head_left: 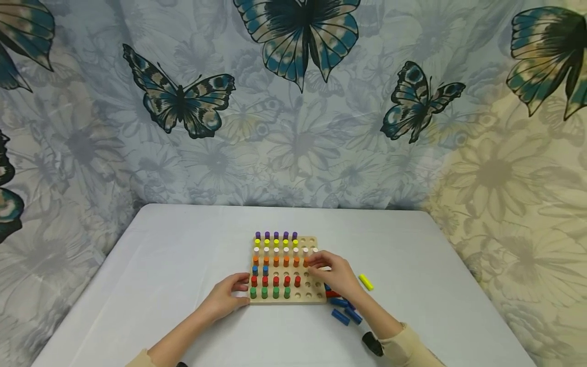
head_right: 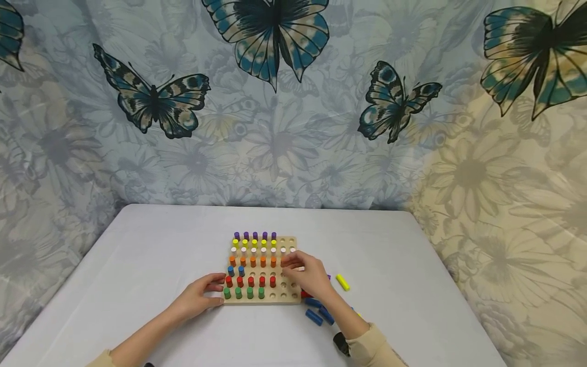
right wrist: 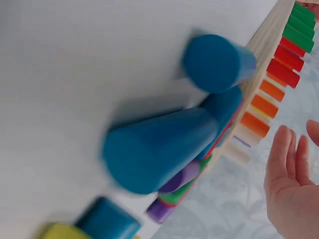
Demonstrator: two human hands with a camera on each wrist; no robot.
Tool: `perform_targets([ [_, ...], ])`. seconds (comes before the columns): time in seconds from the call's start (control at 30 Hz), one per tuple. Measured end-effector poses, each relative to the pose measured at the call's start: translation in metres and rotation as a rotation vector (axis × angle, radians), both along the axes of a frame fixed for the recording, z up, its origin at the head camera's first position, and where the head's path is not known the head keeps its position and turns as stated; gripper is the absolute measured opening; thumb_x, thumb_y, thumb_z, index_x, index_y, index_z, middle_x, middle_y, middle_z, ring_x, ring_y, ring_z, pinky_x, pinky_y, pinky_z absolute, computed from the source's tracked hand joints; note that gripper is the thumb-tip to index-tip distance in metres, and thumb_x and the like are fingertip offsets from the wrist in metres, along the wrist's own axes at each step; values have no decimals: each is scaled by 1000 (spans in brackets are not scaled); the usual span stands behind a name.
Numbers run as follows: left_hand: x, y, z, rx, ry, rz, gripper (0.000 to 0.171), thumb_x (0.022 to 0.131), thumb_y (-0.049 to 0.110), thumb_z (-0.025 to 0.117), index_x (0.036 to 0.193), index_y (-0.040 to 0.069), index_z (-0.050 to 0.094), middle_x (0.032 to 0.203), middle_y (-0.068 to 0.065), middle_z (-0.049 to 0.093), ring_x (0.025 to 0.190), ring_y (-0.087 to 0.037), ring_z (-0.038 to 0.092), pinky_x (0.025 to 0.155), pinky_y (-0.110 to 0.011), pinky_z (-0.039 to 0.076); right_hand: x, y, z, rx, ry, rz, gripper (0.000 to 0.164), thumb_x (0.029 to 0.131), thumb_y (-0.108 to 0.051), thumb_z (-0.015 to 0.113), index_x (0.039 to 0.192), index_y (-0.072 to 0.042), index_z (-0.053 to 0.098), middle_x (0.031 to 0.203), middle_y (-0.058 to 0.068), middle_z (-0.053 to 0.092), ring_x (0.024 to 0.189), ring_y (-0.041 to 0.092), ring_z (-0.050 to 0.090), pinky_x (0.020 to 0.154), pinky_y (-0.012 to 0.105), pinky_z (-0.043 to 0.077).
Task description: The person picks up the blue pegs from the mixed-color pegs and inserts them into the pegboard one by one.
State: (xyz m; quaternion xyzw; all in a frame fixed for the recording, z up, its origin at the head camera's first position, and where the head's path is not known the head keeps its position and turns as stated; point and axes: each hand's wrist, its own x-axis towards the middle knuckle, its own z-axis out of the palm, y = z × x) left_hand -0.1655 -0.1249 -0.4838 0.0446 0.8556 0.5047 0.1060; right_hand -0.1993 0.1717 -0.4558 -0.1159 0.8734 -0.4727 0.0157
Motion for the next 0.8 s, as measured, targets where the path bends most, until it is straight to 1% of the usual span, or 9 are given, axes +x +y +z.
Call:
perform_targets([
  [0.17, 3, -2, 1, 21, -11, 6, 62, 77, -2, 77, 134, -4, 52, 122, -10, 61, 106, -25, 60, 92, -42, 49, 4, 13, -2, -92, -97, -32, 19, 89, -11, 71, 108, -10, 67, 104, 2, 69, 95, 17, 63, 79, 25, 53],
  [0.23, 3, -2, 0, 23, -11, 2, 62, 77, -2, 77, 134, -4, 52, 123, -11, 61, 107, -25, 60, 91, -42, 49, 6, 19, -2, -109, -118, -41, 21, 90, -11, 70, 110, -8, 66, 105, 6, 69, 96, 19, 62, 80, 25, 52],
  [0.37, 3, -1, -2, 29, -12, 7, 62, 77, -3, 76, 133, -4, 52, 123, -10, 61, 107, -25, 60, 91, -42, 50, 13, 31, -1, -141, -148, -39, 26, 91, -15, 70, 114, -3, 64, 107, 9, 67, 96, 21, 62, 81, 30, 53],
  [0.47, 3, -1, -2, 36, -14, 6, 62, 77, -3, 76, 133, -5, 52, 123, -11, 61, 107, -25, 60, 90, -41, 50, 17, 41, 0, -171, -169, -27, 32, 91, -17, 70, 117, -1, 62, 110, 12, 66, 97, 22, 62, 81, 29, 53],
  [0.6, 3, -1, -1, 38, -10, 7, 62, 76, -3, 77, 133, -5, 52, 123, -11, 61, 106, -25, 60, 90, -40, 50, 20, 52, 1, -188, -202, -49, 35, 90, -18, 70, 119, 1, 61, 114, 17, 65, 97, 20, 63, 82, 23, 52],
  [0.8, 3, 0, 0, 39, -2, 18, 63, 76, -3, 78, 133, -5, 52, 122, -9, 62, 105, -24, 61, 89, -40, 50, 21, 66, 2, -185, -246, -116, 34, 91, -17, 69, 118, 0, 62, 112, 14, 66, 98, 20, 64, 85, 28, 51],
])
